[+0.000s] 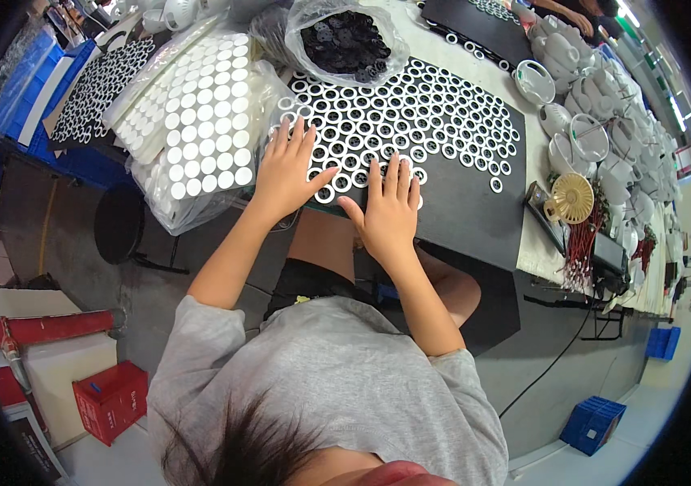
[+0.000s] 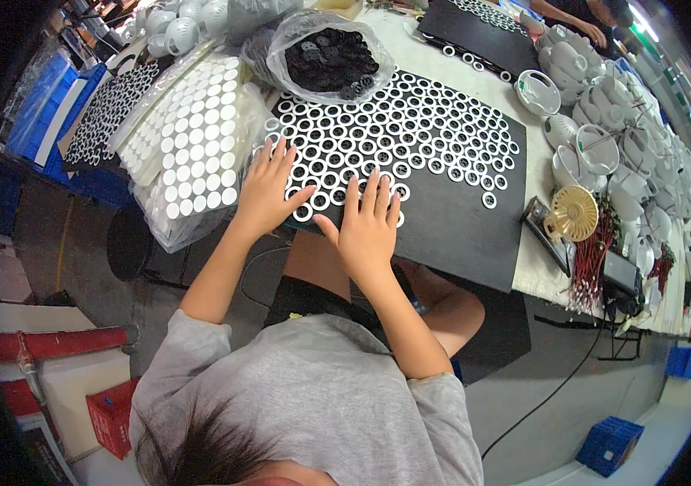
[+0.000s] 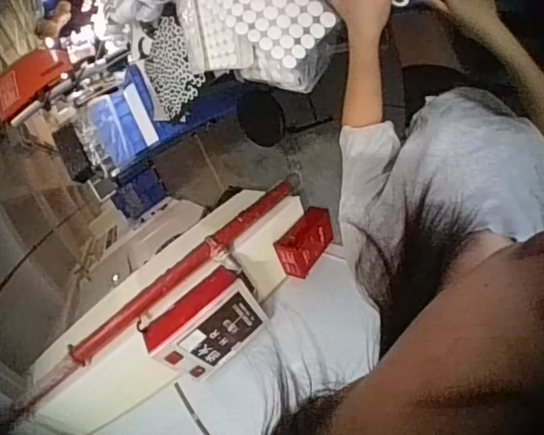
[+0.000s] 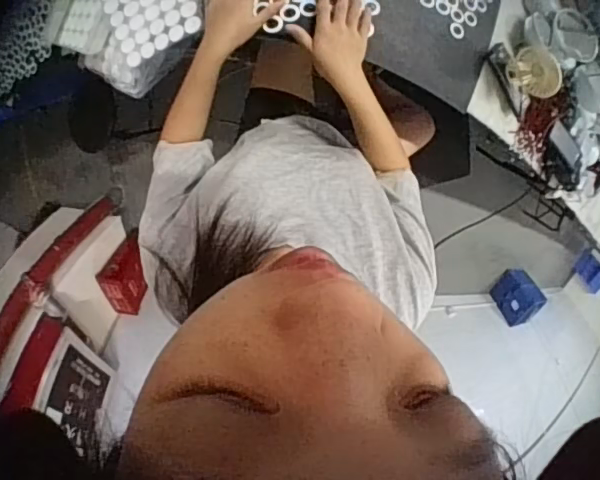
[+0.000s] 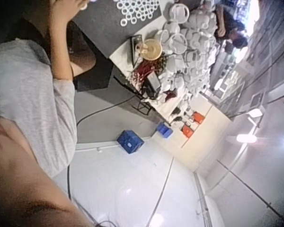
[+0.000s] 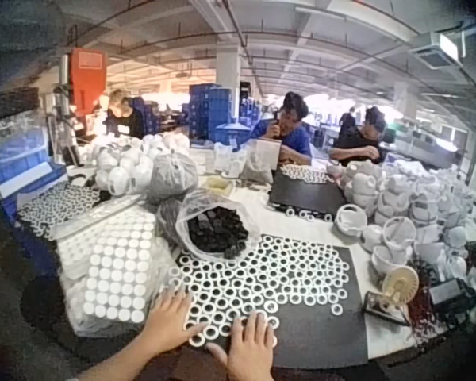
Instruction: The person peels white circular stickers from a backing sheet and places them onto a black perforated board. They then pick up small black circular components and insert them into the holes of the board, aligning them with the white stickers. The person continues this repetitive assembly process, filling the board with the components.
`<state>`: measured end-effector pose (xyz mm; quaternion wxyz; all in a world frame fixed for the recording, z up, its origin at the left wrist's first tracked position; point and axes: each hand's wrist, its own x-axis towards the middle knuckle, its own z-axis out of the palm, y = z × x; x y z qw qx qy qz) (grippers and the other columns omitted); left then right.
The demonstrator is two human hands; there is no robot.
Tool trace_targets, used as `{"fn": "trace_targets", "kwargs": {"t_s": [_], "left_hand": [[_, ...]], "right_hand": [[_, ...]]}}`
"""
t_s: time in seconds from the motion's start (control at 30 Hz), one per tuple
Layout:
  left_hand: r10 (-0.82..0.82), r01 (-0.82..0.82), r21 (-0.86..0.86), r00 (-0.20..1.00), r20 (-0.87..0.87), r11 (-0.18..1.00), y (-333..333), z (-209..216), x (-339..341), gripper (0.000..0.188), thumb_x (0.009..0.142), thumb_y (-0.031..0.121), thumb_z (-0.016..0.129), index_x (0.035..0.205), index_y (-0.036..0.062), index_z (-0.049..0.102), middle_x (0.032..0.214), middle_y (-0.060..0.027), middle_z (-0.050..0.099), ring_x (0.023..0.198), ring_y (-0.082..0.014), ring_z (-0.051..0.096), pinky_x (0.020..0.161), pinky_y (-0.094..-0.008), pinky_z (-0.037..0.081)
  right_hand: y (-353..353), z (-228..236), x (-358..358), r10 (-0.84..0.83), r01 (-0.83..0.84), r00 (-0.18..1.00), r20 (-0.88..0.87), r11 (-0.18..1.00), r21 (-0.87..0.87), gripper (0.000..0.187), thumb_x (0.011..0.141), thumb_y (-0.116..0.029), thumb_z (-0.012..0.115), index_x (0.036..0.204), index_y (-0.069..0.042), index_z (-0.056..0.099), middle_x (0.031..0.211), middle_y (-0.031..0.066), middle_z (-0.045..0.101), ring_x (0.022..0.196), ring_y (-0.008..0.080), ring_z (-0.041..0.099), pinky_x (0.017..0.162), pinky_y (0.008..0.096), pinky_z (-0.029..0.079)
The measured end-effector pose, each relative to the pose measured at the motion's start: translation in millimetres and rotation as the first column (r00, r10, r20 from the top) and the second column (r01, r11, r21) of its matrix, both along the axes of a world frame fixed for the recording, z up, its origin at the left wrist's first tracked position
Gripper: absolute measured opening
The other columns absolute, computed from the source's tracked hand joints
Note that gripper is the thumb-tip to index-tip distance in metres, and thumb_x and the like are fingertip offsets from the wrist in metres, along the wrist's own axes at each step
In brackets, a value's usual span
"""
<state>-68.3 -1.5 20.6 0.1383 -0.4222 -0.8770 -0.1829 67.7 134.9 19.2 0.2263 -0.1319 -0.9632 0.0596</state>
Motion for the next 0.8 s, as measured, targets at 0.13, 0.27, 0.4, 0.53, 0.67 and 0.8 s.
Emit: {"fn": "trace_targets", "kwargs": {"t_s": [0.13, 0.27, 0.4, 0.53, 0.67, 0.8], "left_hand": [[0.000, 0.001, 0.008, 1.000, -0.031, 1.000, 1, -5, -1, 0.074, 0.082, 0.052, 0.053, 0.129, -0.0028, 0.039, 0.137, -0.0245, 0.033, 0.130, -0.0411, 0.026, 0.105, -0.0512, 0.023], [0.000, 0.001, 0.040, 1.000, -0.013, 0.999, 1, 0, 3, 0.070, 0.083, 0.049, 0.052, 0.129, -0.0023, 0.040, 0.137, -0.0231, 0.034, 0.131, -0.0401, 0.024, 0.105, -0.0513, 0.021], [-0.014, 0.019, 0.082, 0.998, -0.055, 0.996, 3, -4, 4, 0.065, 0.084, 0.045, 0.053, 0.128, -0.0019, 0.042, 0.136, -0.0227, 0.035, 0.130, -0.0399, 0.026, 0.106, -0.0518, 0.019], [-0.009, 0.014, 0.093, 0.999, -0.051, 0.996, 9, -4, 6, 0.059, 0.086, 0.039, 0.053, 0.128, -0.0004, 0.042, 0.137, -0.0213, 0.036, 0.131, -0.0375, 0.026, 0.107, -0.0503, 0.017], [-0.035, 0.041, 0.139, 0.998, -0.044, 0.989, 9, -2, 10, 0.052, 0.087, 0.033, 0.052, 0.128, 0.0009, 0.044, 0.137, -0.0190, 0.037, 0.131, -0.0359, 0.027, 0.107, -0.0488, 0.017], [-0.139, 0.139, 0.167, 0.990, -0.016, 0.976, 7, 1, 18, 0.049, 0.088, 0.029, 0.051, 0.127, 0.0001, 0.044, 0.135, -0.0198, 0.039, 0.129, -0.0381, 0.030, 0.106, -0.0493, 0.021]], "right_hand": [[2, -1, -3, 0.007, -0.007, 1.000, 0.010, 1.000, -0.008, 0.077, 0.081, -0.056, 0.052, 0.130, 0.002, 0.039, 0.135, 0.0295, 0.034, 0.127, 0.0426, 0.029, 0.104, 0.0511, 0.021], [0, 3, -8, 0.056, -0.053, 0.998, 0.019, 0.992, -0.119, 0.084, 0.081, -0.057, 0.051, 0.134, 0.004, 0.029, 0.136, 0.0318, 0.028, 0.129, 0.0432, 0.025, 0.106, 0.0497, 0.018], [-9, 8, -12, 0.046, -0.057, 0.997, -0.056, 0.976, -0.209, 0.075, 0.085, -0.049, 0.051, 0.134, 0.003, 0.030, 0.139, 0.0310, 0.024, 0.132, 0.0417, 0.019, 0.107, 0.0498, 0.013], [11, 11, 1, 0.098, -0.153, 0.979, -0.180, 0.932, -0.327, 0.070, 0.084, -0.040, 0.057, 0.132, 0.004, 0.032, 0.139, 0.0323, 0.022, 0.132, 0.0442, 0.017, 0.107, 0.0511, 0.011], [21, 16, 33, 0.158, -0.194, 0.977, -0.142, 0.937, -0.292, 0.060, 0.083, -0.032, 0.058, 0.128, 0.001, 0.040, 0.140, 0.0274, 0.025, 0.132, 0.0420, 0.020, 0.106, 0.0497, 0.014], [31, 24, 55, 0.201, -0.203, 0.979, -0.033, 0.953, -0.226, 0.058, 0.080, -0.033, 0.061, 0.129, -0.007, 0.044, 0.141, 0.0236, 0.027, 0.131, 0.0404, 0.023, 0.105, 0.0500, 0.017]]}}
